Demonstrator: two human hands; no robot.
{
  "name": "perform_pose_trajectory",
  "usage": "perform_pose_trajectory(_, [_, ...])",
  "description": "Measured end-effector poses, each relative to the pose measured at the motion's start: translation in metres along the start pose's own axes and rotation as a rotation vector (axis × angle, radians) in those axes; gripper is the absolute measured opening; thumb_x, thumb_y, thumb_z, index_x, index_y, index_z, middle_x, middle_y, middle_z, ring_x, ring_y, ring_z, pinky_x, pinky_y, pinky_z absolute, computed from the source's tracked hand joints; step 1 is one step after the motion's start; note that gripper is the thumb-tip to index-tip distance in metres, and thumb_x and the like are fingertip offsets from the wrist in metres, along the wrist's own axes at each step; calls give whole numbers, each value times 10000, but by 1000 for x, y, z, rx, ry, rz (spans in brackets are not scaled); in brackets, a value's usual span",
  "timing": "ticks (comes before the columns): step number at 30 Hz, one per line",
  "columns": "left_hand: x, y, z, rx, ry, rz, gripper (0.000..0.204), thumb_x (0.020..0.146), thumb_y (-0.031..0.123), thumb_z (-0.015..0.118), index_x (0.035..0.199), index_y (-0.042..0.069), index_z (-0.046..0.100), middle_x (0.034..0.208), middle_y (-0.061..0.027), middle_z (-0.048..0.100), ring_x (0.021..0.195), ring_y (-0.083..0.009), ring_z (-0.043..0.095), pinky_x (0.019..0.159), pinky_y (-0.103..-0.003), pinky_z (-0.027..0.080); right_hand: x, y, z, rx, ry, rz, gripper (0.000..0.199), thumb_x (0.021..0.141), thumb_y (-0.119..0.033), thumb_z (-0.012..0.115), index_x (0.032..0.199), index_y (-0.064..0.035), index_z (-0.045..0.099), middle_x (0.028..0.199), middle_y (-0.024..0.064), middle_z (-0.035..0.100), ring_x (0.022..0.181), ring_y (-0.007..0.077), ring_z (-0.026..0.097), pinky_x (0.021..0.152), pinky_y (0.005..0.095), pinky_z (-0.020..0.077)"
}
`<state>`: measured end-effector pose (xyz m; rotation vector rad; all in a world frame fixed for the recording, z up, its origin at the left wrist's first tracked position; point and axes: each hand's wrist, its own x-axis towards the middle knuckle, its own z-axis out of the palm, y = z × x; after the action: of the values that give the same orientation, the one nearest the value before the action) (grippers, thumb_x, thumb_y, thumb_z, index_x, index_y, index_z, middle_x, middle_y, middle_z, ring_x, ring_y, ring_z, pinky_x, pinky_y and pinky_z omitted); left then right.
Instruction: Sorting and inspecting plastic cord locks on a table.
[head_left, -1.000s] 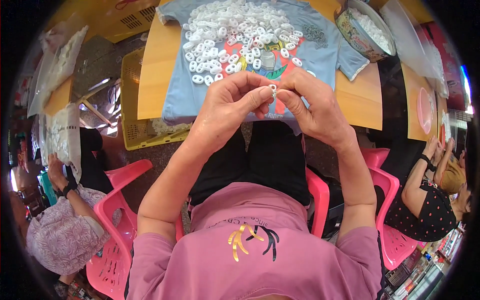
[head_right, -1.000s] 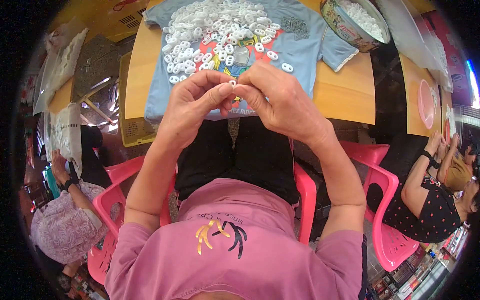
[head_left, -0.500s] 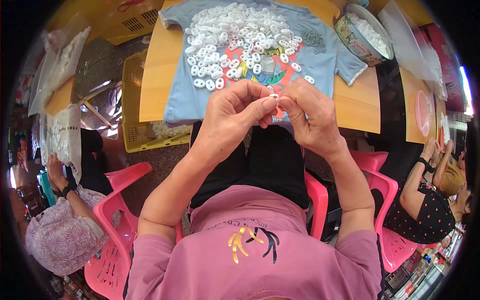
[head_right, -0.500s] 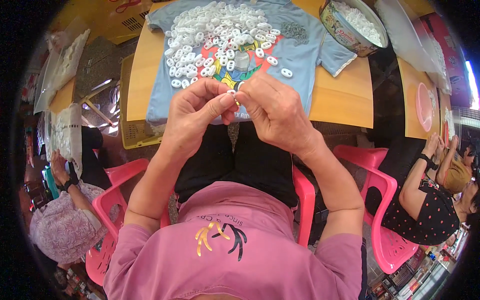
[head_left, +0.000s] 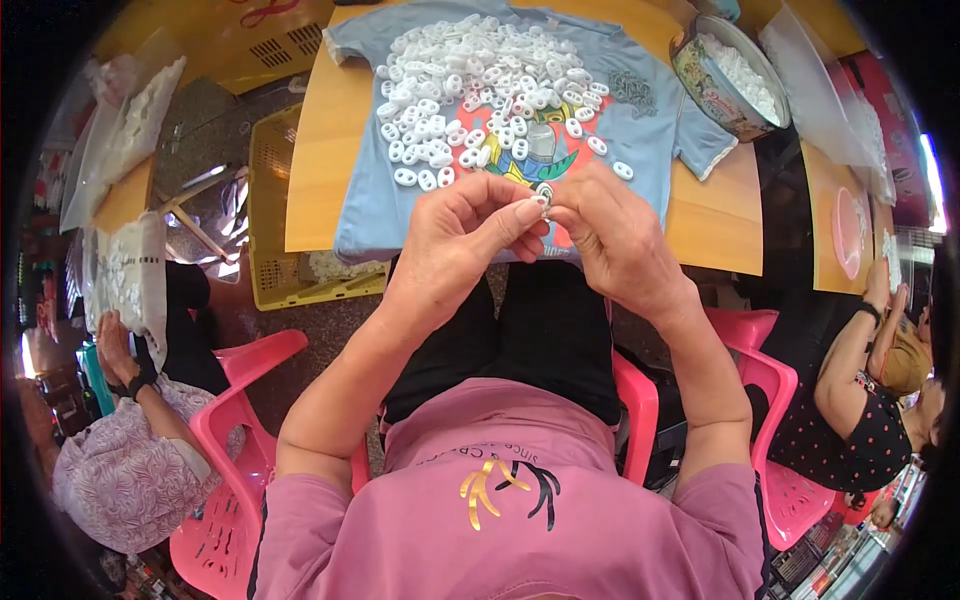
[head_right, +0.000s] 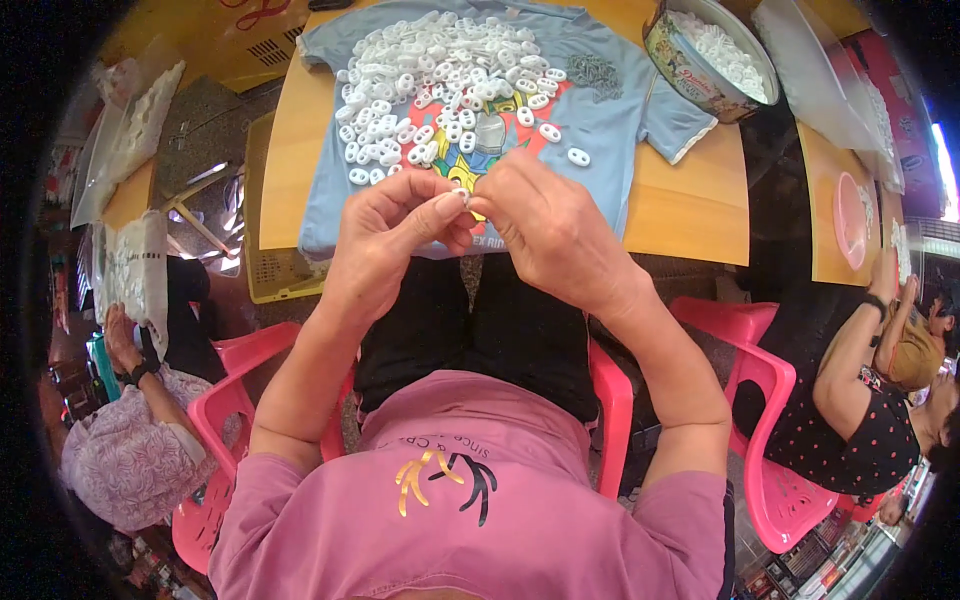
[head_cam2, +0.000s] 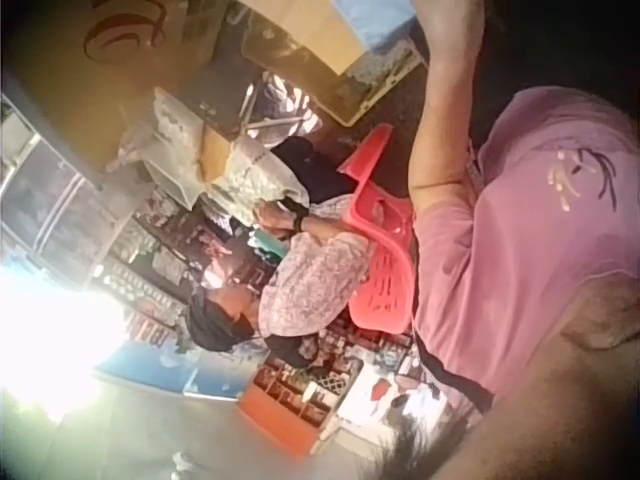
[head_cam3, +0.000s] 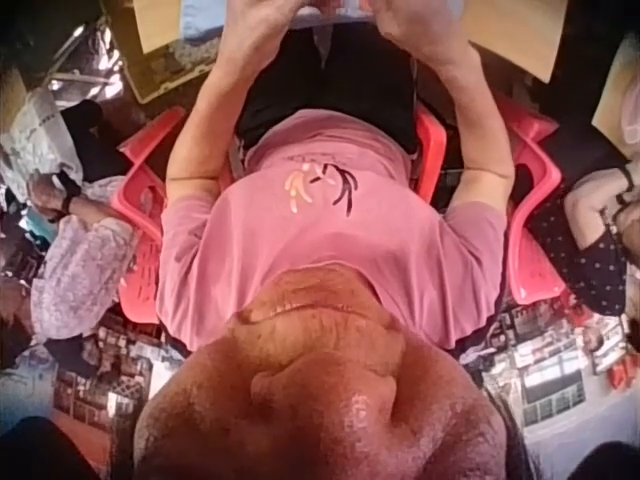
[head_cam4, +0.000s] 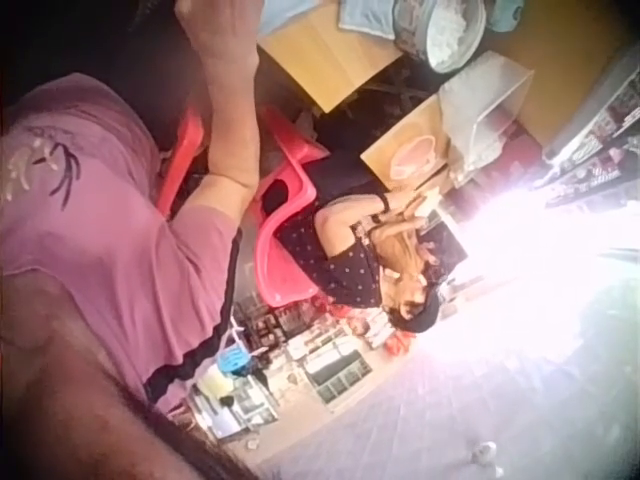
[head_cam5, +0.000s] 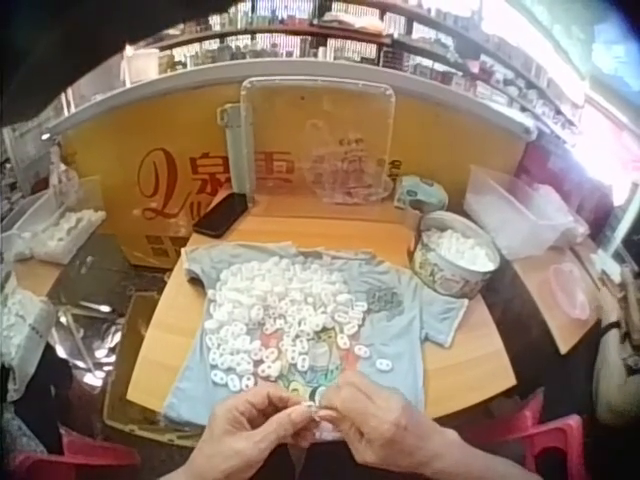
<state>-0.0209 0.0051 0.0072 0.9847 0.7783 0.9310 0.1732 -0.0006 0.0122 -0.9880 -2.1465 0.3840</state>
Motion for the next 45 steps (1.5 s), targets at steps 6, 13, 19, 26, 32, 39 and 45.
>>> perform_pose_trajectory(6, [-4, -9, -1, 231, 12, 180, 102, 916, 66, 644, 955, -21, 608, 801, -48, 623, 719, -105, 596, 662, -257, 498, -3, -3, 4, 57, 21, -14, 82, 900, -15, 607, 885, 32, 542, 796, 144, 566, 699, 309, 570, 604, 379, 464])
perform_pose_trajectory(13, [-9, -6, 2, 328, 41, 253, 93, 889, 41, 669, 885, -17, 595, 784, -35, 594, 711, -78, 560, 646, -247, 468, 0, -4, 5, 98, 36, -40, 81, 903, -16, 599, 877, 29, 538, 780, 138, 555, 689, 306, 561, 596, 368, 460])
perform_pose_trajectory(19, [-2, -15, 1, 277, 92, 247, 75, 887, 20, 665, 882, -19, 601, 792, -22, 599, 732, -69, 569, 657, -226, 466, 2, -4, 15, 113, 48, 89, 61, 894, -11, 601, 880, 14, 548, 783, 140, 548, 680, 314, 550, 598, 367, 449])
perform_pose_trajectory(26, [-6, -10, -24, 285, 96, 180, 85, 913, 70, 651, 923, -10, 626, 796, -17, 628, 761, -58, 589, 665, -212, 474, 15, 6, 10, 205, -97, 164, 57, 905, -42, 606, 894, 14, 601, 810, 130, 581, 714, 296, 582, 641, 342, 461])
perform_pose_trajectory(32, [-10, -8, -35, 59, 161, 91, 158, 924, 141, 660, 968, -6, 623, 803, -35, 642, 726, -82, 593, 674, -234, 487, 31, 40, 5, -144, -71, 66, 120, 839, -47, 659, 958, -46, 674, 913, 96, 634, 798, 271, 639, 683, 340, 502])
perform_pose_trajectory(39, [-13, -7, -40, 12, 169, 80, 179, 919, 156, 667, 974, -9, 625, 807, -43, 640, 727, -89, 597, 675, -237, 491, 44, 52, 6, -311, -217, -50, 124, 782, -57, 687, 902, -66, 658, 900, 59, 623, 811, 270, 632, 671, 359, 505])
perform_pose_trajectory(45, [-13, -7, -40, 30, 166, 71, 192, 917, 165, 671, 975, -12, 624, 809, -44, 639, 725, -91, 598, 671, -239, 493, 47, 48, 4, -306, -259, -98, 114, 790, -101, 698, 871, -50, 636, 880, 64, 614, 782, 278, 629, 641, 372, 494])
